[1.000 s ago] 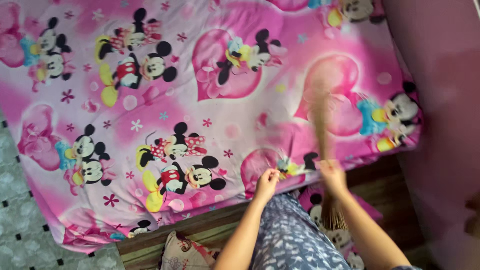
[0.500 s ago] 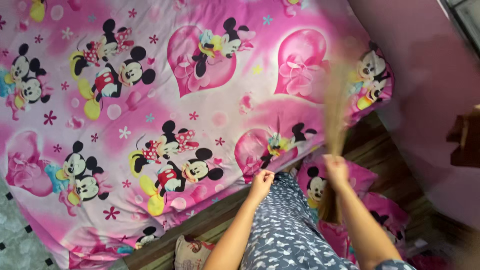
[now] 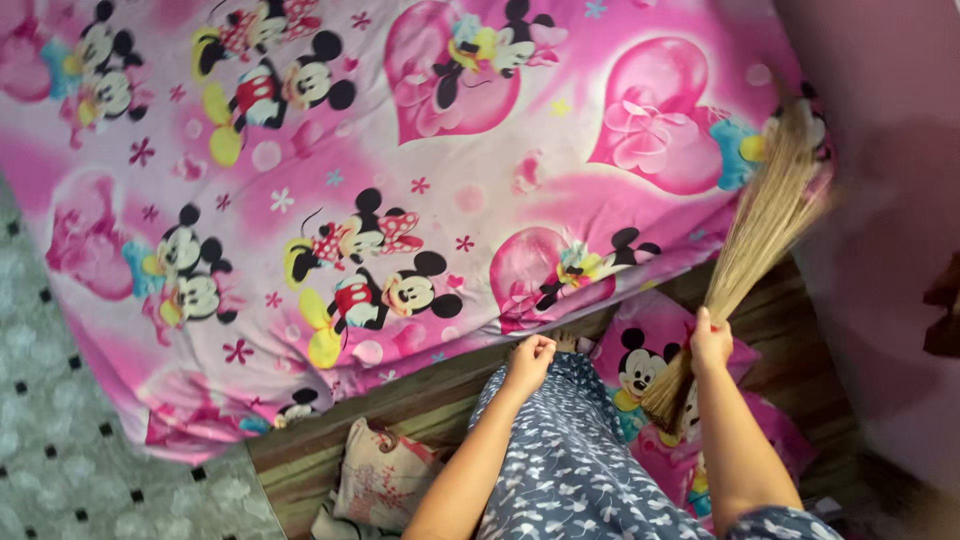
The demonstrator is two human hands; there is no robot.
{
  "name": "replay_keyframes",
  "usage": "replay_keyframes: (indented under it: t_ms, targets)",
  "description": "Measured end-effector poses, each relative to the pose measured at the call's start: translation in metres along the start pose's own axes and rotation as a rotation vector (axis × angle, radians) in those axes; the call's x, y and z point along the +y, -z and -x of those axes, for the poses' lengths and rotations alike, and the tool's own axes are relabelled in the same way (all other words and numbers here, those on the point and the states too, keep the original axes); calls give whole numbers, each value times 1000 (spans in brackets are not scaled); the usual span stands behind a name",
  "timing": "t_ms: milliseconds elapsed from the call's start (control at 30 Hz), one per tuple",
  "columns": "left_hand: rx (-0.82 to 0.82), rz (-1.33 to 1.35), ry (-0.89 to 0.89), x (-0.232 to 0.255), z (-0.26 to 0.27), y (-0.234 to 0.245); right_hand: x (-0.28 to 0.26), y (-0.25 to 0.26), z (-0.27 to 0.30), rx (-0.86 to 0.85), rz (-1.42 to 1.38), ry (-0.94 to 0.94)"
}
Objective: The person sweeps the surface of a bed using a broom and then tucks the bedsheet edges under the mattress by hand.
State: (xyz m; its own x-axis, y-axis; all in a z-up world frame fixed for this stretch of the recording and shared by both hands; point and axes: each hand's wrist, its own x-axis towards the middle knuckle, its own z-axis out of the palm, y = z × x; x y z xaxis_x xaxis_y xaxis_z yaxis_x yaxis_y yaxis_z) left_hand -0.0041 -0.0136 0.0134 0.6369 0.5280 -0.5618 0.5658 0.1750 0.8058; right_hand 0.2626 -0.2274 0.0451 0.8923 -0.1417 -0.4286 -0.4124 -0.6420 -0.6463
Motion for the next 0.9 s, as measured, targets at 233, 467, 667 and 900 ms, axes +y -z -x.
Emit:
replay_keyframes:
  t_ms: [233, 467, 667, 900]
  targets:
    - [101, 104, 30, 4, 21, 4, 1, -92, 60, -414, 536, 1161]
    - [258, 136, 50, -3, 37, 10, 8, -126, 157, -1165, 943, 841]
    - [392, 233, 3, -7, 35, 26, -87, -120, 39, -641, 220, 498]
    - [490, 397, 25, -24, 46, 18, -54, -154, 126, -1090, 806, 777]
